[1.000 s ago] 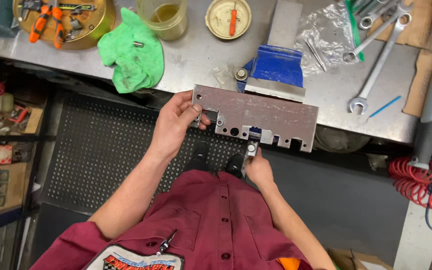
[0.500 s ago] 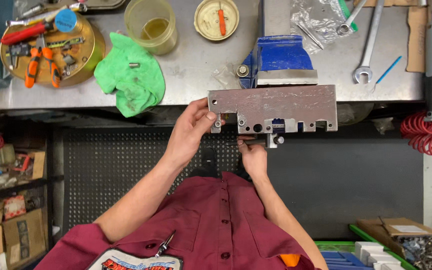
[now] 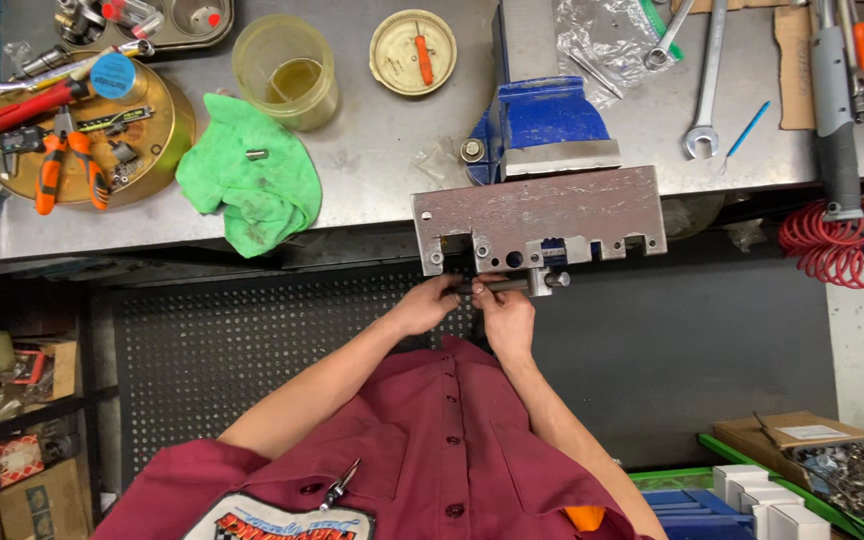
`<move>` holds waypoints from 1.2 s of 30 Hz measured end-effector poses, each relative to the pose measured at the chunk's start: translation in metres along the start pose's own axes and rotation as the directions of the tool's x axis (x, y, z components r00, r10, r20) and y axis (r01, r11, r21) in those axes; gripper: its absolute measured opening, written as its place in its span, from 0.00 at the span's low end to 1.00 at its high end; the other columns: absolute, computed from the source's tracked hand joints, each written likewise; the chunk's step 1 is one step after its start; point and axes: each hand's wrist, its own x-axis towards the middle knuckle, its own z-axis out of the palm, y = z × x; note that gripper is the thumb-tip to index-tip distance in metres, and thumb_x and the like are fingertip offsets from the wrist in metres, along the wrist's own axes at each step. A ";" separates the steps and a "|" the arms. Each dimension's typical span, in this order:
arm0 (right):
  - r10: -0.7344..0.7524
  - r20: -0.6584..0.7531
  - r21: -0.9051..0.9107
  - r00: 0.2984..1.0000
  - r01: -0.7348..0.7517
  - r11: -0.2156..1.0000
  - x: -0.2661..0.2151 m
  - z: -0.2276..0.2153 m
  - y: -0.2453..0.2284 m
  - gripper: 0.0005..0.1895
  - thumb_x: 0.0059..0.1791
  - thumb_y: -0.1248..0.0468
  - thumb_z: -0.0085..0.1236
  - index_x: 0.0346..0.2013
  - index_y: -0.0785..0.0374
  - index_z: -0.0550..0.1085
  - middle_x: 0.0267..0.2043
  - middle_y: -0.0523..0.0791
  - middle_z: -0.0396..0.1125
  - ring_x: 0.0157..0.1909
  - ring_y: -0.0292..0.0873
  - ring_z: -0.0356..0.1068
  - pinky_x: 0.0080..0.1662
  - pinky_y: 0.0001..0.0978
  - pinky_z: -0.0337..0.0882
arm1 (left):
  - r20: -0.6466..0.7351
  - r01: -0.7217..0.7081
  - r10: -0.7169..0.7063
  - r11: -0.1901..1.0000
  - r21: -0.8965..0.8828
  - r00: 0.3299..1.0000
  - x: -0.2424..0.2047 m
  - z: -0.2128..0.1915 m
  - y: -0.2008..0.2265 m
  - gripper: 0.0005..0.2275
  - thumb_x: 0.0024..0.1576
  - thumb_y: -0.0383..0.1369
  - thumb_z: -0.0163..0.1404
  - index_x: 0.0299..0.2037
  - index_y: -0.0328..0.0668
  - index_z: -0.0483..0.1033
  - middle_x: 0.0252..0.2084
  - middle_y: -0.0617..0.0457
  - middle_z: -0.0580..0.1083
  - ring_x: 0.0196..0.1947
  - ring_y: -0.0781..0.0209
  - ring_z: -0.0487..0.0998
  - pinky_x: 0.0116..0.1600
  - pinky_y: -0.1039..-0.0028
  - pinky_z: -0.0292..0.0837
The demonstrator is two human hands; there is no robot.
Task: The person assembles mechanical components on a metal plate clamped in a vise. They insert cylindrical parts into holes, wipe them with a green cloth, and fit a larger assembly into the plate.
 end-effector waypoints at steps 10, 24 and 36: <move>-0.188 0.408 0.228 0.893 0.100 0.969 0.023 -0.143 -0.024 0.44 0.48 0.68 0.66 0.73 0.76 0.52 0.61 0.61 0.64 0.51 0.52 0.75 0.50 0.47 0.80 | -0.038 0.168 -0.180 0.964 -0.206 0.983 0.021 0.014 0.027 0.16 0.54 0.30 0.54 0.53 0.43 0.82 0.44 0.45 0.83 0.44 0.54 0.86 0.56 0.62 0.77; -0.569 0.178 -0.038 0.803 0.583 0.811 -0.010 -0.278 -0.141 0.25 0.50 0.67 0.66 0.61 0.66 0.72 0.45 0.56 0.75 0.41 0.51 0.76 0.40 0.41 0.78 | -0.043 -0.014 -0.235 0.124 -0.992 0.971 0.000 0.084 0.120 0.18 0.57 0.21 0.55 0.59 0.28 0.74 0.49 0.42 0.80 0.49 0.47 0.85 0.58 0.55 0.82; -0.447 0.055 0.200 0.893 0.429 0.881 0.083 -0.311 -0.020 0.02 0.58 0.72 0.57 0.43 0.66 0.77 0.44 0.52 0.74 0.24 0.39 0.69 0.27 0.24 0.69 | -0.121 -0.125 -0.254 0.001 -0.992 0.959 -0.020 0.086 0.145 0.16 0.59 0.21 0.50 0.58 0.30 0.75 0.55 0.35 0.79 0.53 0.41 0.83 0.61 0.48 0.78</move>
